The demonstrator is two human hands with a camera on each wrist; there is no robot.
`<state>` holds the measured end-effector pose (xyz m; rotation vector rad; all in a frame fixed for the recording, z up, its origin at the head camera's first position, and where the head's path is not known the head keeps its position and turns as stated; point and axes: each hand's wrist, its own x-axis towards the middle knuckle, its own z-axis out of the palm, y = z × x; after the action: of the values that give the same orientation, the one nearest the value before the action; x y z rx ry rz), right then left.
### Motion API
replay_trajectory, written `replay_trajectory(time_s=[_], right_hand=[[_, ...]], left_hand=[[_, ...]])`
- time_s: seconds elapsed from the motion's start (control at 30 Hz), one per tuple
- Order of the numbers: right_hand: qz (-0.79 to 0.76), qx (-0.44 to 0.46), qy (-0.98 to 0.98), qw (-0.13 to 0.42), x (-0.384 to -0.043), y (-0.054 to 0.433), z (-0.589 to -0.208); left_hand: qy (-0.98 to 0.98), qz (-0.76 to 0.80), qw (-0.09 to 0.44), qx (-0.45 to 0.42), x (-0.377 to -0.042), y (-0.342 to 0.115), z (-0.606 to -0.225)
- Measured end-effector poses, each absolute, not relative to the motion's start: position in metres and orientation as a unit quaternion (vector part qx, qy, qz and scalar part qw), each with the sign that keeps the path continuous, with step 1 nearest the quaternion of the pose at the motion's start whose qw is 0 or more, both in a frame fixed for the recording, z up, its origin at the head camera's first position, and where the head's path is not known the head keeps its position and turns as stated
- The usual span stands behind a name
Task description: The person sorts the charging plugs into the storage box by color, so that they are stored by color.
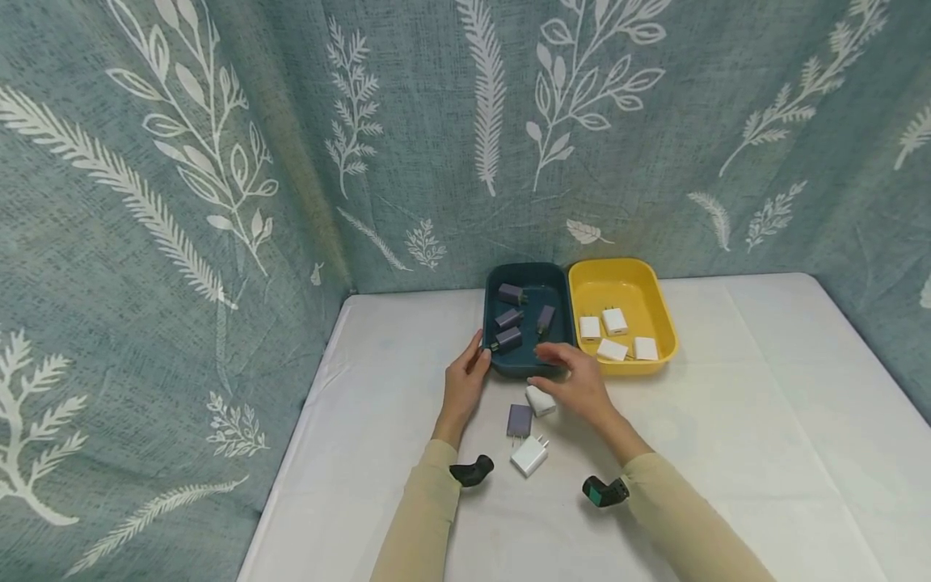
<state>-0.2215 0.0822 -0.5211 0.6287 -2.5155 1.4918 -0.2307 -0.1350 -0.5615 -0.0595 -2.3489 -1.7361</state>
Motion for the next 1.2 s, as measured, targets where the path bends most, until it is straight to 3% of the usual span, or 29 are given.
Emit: replay_trajectory(time_s=[0.5,0.87,1.2], right_hand=[[0.491,0.250,-0.828,0.101,-0.210,0.076,-0.530],[0.486,0.241,-0.837,0.073,-0.204,0.078,-0.544],[0.445,0.238,-0.860,0.082,-0.204,0.083,-0.558]], left_hand=[[-0.801,-0.584,0.126,-0.014,-0.234,-0.135,-0.569],[-0.803,-0.583,0.123,-0.015,-0.234,-0.135,-0.569],[-0.797,-0.591,0.121,-0.020,-0.234,-0.135,-0.570]])
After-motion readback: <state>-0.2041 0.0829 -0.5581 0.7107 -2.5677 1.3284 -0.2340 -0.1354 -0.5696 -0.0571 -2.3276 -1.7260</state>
